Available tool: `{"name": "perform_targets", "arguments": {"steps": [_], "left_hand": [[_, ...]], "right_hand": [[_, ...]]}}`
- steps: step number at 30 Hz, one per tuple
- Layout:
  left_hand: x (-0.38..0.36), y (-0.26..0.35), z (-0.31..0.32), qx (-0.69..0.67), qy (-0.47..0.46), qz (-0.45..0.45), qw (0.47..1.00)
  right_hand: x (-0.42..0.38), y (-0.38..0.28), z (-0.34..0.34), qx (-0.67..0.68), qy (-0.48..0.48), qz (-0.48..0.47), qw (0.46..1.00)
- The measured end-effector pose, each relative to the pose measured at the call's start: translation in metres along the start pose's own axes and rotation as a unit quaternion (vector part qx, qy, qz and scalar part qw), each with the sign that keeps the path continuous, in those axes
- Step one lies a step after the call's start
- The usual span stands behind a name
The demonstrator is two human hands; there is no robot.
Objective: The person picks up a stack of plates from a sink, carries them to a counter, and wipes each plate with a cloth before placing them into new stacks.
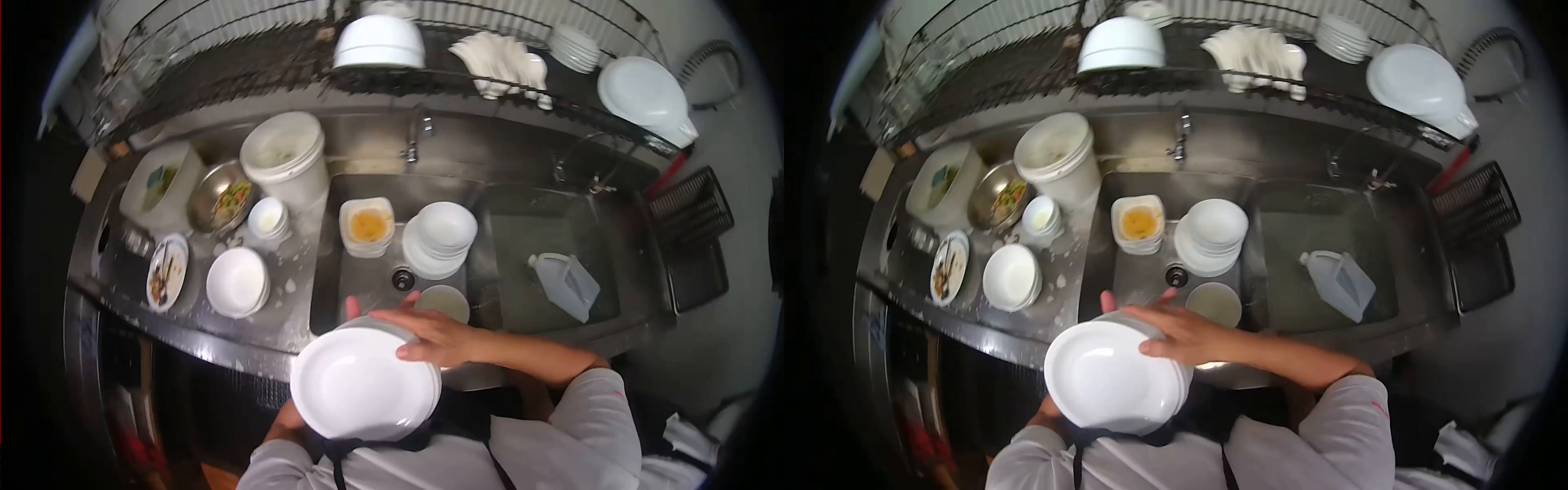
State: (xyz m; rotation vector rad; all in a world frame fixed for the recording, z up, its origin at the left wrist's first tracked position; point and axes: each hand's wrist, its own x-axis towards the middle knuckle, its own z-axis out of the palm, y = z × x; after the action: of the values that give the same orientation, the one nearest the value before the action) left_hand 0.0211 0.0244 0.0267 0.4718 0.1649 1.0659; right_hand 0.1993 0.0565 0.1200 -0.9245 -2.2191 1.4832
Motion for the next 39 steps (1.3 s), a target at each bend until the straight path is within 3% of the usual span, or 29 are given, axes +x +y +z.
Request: {"name": "perform_targets", "arguments": {"steps": [1, 2, 5, 6, 7, 8, 9, 10, 11, 12, 13, 15, 18, 21, 24, 27, 30, 39], "left_hand": [[-0.003, 0.011, 0.017, -0.02, 0.023, -0.032, 0.999], [-0.005, 0.023, 0.035, -0.041, 0.047, -0.064, 0.996], [-0.017, 0.06, 0.078, -0.276, 0.163, -0.186, 0.929], [-0.015, 0.066, 0.084, -0.342, 0.203, -0.225, 0.89], [-0.012, 0.065, 0.088, -0.279, 0.159, -0.219, 0.922], [-0.011, 0.062, 0.091, -0.218, 0.115, -0.208, 0.947], [-0.013, 0.06, 0.093, -0.191, 0.119, -0.196, 0.955], [-0.015, 0.059, 0.095, -0.163, 0.123, -0.184, 0.961], [-0.016, 0.058, 0.094, -0.163, 0.121, -0.179, 0.963], [-0.017, 0.059, 0.092, -0.161, 0.118, -0.171, 0.965], [-0.017, 0.059, 0.09, -0.159, 0.113, -0.162, 0.967], [-0.02, 0.055, 0.085, -0.16, 0.109, -0.156, 0.969], [-0.02, 0.054, 0.081, -0.159, 0.099, -0.152, 0.97], [-0.019, 0.053, 0.083, -0.154, 0.105, -0.149, 0.971], [-0.017, 0.053, 0.09, -0.148, 0.112, -0.149, 0.971], [-0.014, 0.053, 0.102, -0.147, 0.128, -0.148, 0.97], [-0.015, 0.054, 0.108, -0.15, 0.144, -0.151, 0.966], [-0.018, 0.051, 0.093, -0.144, 0.13, -0.147, 0.97]], "right_hand": [[-0.004, -0.004, 0.0, -0.065, 0.024, -0.007, 0.998], [-0.005, -0.009, -0.002, -0.248, 0.115, -0.113, 0.955], [-0.018, -0.031, -0.015, -0.322, 0.087, -0.05, 0.941], [-0.021, -0.04, -0.028, -0.284, 0.14, -0.05, 0.947], [-0.026, -0.038, -0.052, -0.329, 0.254, -0.077, 0.906], [-0.038, -0.062, -0.093, -0.311, 0.35, -0.013, 0.883], [-0.05, -0.072, -0.143, -0.47, 0.438, -0.071, 0.763], [-0.064, -0.08, -0.188, -0.407, 0.574, -0.045, 0.709], [-0.078, -0.095, -0.237, -0.441, 0.666, 0.023, 0.602], [-0.103, -0.102, -0.294, -0.438, 0.711, 0.086, 0.544], [-0.133, -0.096, -0.357, -0.502, 0.741, 0.178, 0.409], [-0.175, -0.105, -0.419, -0.4, 0.739, 0.343, 0.42], [-0.18, -0.106, -0.449, -0.329, 0.665, 0.481, 0.467], [-0.179, -0.103, -0.46, -0.316, 0.672, 0.473, 0.474], [-0.191, -0.087, -0.475, -0.28, 0.683, 0.326, 0.591], [-0.181, -0.077, -0.458, -0.28, 0.752, 0.229, 0.551], [-0.183, -0.056, -0.463, -0.26, 0.742, 0.18, 0.591], [-0.158, -0.04, -0.421, -0.144, 0.854, -0.004, 0.5]]}}
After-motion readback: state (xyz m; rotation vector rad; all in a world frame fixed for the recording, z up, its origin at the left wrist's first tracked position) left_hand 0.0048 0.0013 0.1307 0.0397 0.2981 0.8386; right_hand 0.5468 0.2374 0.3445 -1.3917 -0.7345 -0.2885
